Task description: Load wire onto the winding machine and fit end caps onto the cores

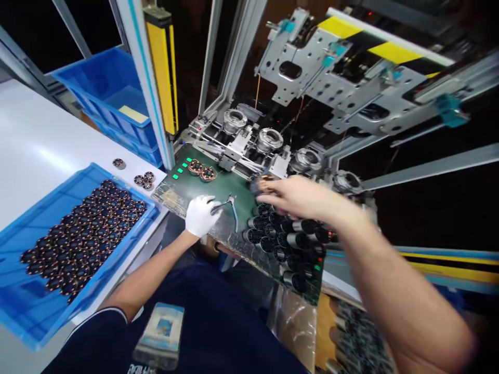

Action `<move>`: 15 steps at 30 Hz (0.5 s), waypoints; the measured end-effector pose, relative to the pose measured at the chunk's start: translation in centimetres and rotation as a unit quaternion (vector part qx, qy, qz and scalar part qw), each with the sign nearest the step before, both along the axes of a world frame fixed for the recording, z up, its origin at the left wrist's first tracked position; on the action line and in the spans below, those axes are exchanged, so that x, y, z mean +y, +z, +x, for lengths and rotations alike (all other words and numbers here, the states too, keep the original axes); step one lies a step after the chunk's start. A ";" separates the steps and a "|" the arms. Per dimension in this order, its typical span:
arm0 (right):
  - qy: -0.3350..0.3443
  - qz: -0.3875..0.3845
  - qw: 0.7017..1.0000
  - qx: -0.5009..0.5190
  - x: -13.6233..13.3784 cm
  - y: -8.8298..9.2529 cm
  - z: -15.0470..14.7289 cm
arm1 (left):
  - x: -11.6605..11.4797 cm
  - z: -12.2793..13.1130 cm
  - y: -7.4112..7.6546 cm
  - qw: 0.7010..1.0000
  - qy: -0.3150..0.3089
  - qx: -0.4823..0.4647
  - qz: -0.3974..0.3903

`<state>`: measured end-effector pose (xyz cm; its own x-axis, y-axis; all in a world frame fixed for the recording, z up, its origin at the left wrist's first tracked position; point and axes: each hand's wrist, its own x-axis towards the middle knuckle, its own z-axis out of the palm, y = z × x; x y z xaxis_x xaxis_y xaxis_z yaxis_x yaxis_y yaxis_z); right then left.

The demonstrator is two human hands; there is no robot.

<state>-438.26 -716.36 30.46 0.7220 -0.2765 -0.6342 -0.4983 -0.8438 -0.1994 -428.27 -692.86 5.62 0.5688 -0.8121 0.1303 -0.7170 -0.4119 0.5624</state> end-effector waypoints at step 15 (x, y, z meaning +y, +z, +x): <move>0.151 -0.097 0.979 -0.097 11.7 -13.9 15.2 | -0.2 0.7 0.0 0.999 -0.021 0.008 0.027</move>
